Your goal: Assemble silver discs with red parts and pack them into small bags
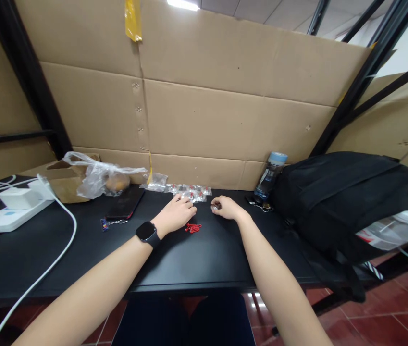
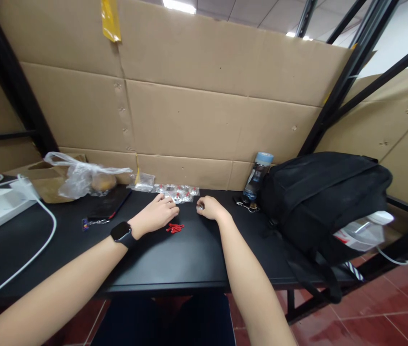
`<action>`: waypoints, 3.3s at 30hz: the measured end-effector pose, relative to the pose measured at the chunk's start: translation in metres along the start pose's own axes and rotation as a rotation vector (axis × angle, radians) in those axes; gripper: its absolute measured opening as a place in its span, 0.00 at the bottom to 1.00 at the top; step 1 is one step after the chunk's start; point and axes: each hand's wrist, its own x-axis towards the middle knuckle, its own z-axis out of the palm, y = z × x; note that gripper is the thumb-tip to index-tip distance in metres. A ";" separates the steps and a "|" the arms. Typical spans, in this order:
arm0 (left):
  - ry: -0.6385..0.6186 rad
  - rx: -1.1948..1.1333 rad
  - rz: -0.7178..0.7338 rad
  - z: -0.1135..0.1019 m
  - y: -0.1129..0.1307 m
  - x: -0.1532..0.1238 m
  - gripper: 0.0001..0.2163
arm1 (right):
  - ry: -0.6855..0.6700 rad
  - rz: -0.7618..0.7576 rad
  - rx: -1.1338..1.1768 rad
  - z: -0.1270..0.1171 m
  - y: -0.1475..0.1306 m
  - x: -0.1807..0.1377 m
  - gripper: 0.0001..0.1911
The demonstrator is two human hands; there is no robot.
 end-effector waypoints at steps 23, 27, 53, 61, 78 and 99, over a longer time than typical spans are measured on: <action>-0.074 -0.192 -0.044 0.006 -0.006 -0.006 0.11 | 0.030 -0.009 0.072 0.001 0.003 0.000 0.14; -0.114 -0.243 -0.061 0.004 -0.007 -0.007 0.08 | 0.028 0.001 0.070 0.000 0.002 0.000 0.14; 0.027 -0.164 -0.122 0.002 -0.006 -0.002 0.08 | 0.090 -0.042 0.070 -0.004 0.000 -0.002 0.13; 0.032 -0.251 -0.149 0.002 -0.012 -0.003 0.01 | 0.171 -0.111 0.192 0.000 -0.001 0.001 0.14; 0.264 -0.450 -0.619 0.011 -0.016 0.003 0.07 | 0.392 -0.280 0.748 0.015 -0.061 0.003 0.19; 0.368 -0.397 -0.581 0.007 -0.007 0.005 0.06 | 0.309 -0.165 1.047 0.026 -0.073 0.005 0.21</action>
